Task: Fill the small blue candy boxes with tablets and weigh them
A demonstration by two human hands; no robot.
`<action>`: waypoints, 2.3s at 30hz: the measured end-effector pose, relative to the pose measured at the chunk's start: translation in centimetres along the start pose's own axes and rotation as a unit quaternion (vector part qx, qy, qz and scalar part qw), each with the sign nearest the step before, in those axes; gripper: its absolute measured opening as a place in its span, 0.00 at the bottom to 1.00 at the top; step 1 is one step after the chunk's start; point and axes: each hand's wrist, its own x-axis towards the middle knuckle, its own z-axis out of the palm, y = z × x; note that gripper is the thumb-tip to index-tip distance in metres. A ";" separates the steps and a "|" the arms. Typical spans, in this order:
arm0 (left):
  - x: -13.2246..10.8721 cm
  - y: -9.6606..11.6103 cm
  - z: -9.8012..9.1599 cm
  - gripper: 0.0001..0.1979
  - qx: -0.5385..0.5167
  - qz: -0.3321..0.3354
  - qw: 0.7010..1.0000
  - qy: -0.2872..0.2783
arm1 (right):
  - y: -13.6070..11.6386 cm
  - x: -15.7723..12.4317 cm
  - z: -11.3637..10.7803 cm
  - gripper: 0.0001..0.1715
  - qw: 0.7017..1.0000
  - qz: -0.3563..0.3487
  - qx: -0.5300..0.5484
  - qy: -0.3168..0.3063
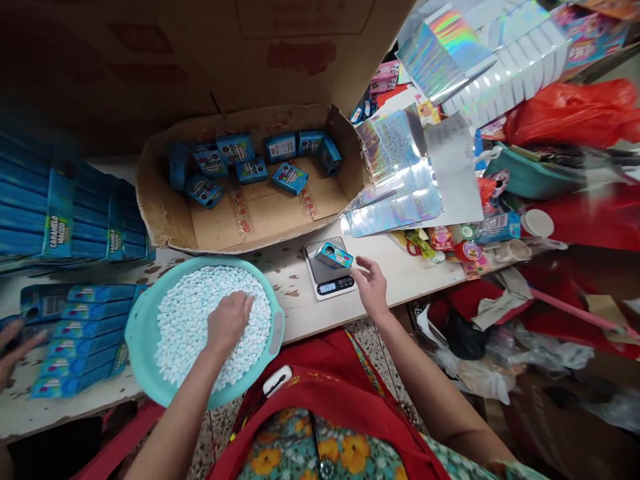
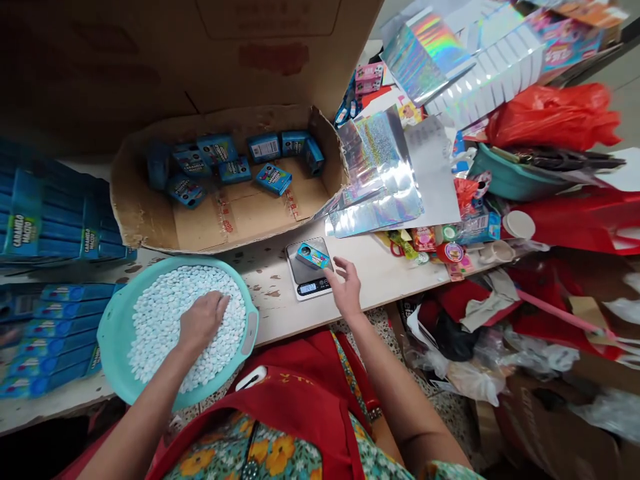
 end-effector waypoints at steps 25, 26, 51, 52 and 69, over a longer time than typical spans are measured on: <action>-1.0 4.8 -11.1 0.18 -0.742 -0.109 0.589 0.302 | -13.9 -9.0 13.5 0.18 0.897 -0.307 -0.089 -0.305; -0.9 4.7 -10.9 0.18 -0.738 -0.112 0.594 0.301 | -13.8 -8.9 13.6 0.18 0.897 -0.303 -0.095 -0.309; 19.4 7.8 -10.8 0.23 -0.129 0.087 0.981 0.119 | -3.6 3.6 2.3 0.18 0.992 -0.057 -0.060 -0.096; 22.8 9.5 -10.1 0.29 -0.124 0.088 0.985 0.079 | -2.9 4.2 2.3 0.17 0.991 -0.064 -0.065 -0.096; 14.0 11.8 -13.2 0.33 -0.158 0.313 0.922 0.166 | -9.8 3.5 -0.1 0.26 0.950 0.045 0.245 -0.190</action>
